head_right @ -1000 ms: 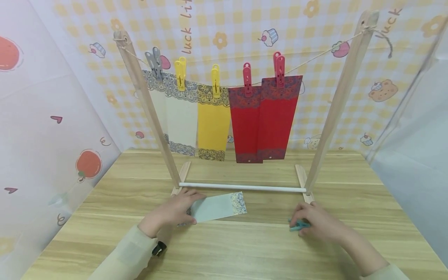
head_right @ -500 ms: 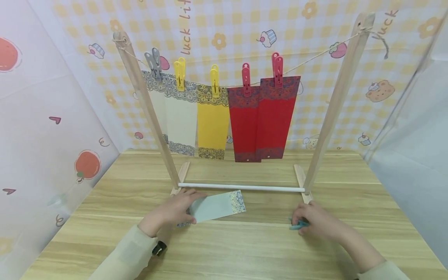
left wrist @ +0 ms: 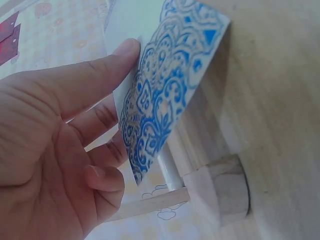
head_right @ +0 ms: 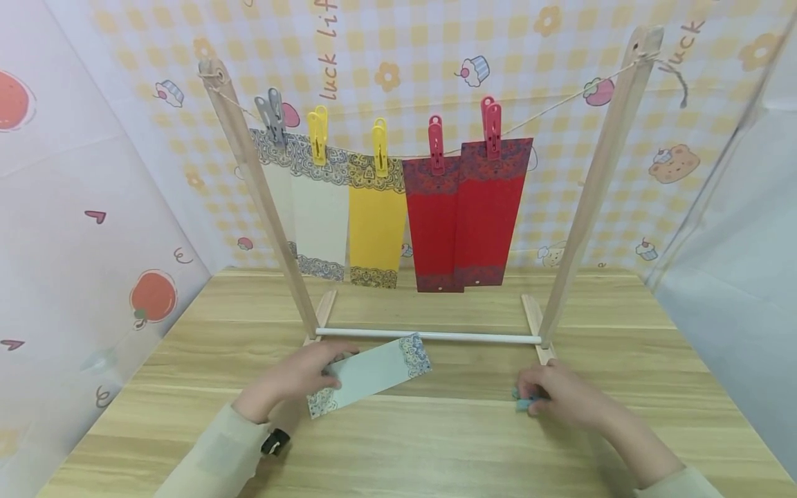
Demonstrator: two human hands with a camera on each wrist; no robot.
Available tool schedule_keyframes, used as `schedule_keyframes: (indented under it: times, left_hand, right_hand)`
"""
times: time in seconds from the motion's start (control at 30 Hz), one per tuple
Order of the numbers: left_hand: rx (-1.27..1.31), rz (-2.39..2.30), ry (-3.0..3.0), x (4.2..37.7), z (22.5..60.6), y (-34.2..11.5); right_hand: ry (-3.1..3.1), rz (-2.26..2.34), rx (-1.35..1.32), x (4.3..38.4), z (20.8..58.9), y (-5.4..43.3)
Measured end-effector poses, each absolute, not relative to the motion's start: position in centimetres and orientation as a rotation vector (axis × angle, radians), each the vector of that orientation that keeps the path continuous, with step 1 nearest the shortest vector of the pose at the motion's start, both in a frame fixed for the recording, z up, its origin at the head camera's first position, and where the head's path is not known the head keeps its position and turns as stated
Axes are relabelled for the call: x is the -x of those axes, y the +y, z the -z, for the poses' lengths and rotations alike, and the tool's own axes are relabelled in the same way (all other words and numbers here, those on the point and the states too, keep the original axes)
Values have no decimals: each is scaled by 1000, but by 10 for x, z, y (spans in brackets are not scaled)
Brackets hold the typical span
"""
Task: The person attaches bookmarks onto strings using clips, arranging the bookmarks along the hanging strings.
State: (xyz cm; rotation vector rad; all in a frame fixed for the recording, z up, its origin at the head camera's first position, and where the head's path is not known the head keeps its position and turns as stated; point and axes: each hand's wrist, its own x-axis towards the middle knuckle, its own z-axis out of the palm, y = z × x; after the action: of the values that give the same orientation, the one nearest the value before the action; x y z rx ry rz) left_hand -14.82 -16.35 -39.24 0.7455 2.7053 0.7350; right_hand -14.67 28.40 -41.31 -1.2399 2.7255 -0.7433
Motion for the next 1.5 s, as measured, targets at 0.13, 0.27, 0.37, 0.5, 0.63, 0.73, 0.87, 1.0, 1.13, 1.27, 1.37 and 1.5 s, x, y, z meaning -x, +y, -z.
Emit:
schedule_keyframes:
  times: [0.13,0.27,0.37,0.5,0.63,0.73,0.87,1.0,1.13,1.27,1.37,1.5]
  left_hand:
    - [-755,-741,2692,148,389,-164]
    - [-731,-769,2677,145,387,-164]
    - [-711,-770,2679,144,386,-164]
    - [-709,-746,2706,143,385,-163]
    - [-717,-731,2727,142,381,-162]
    - [-730,-713,2736,142,379,-161]
    - [-750,-703,2736,142,377,-160]
    - [-780,-694,2735,141,374,-159]
    - [-826,-701,2723,139,367,-155]
    - [-882,-703,2712,137,363,-151]
    - [-909,-707,2710,136,361,-149]
    - [-921,-721,2709,136,359,-147]
  right_hand:
    - [2706,813,1240,149,415,283]
    - [2640,893,1247,152,417,284]
    - [2577,934,1223,154,416,285]
    - [2512,999,1199,154,413,286]
    - [2503,1029,1193,153,409,288]
    - [2522,1031,1149,152,405,289]
    - [2562,1022,1085,151,401,289]
    - [2584,1033,1087,150,399,290]
    - [2595,1073,1116,149,397,290]
    - [2605,1134,1122,147,395,289]
    - [2615,1171,1096,146,393,287]
    - [2655,1187,1018,144,389,286]
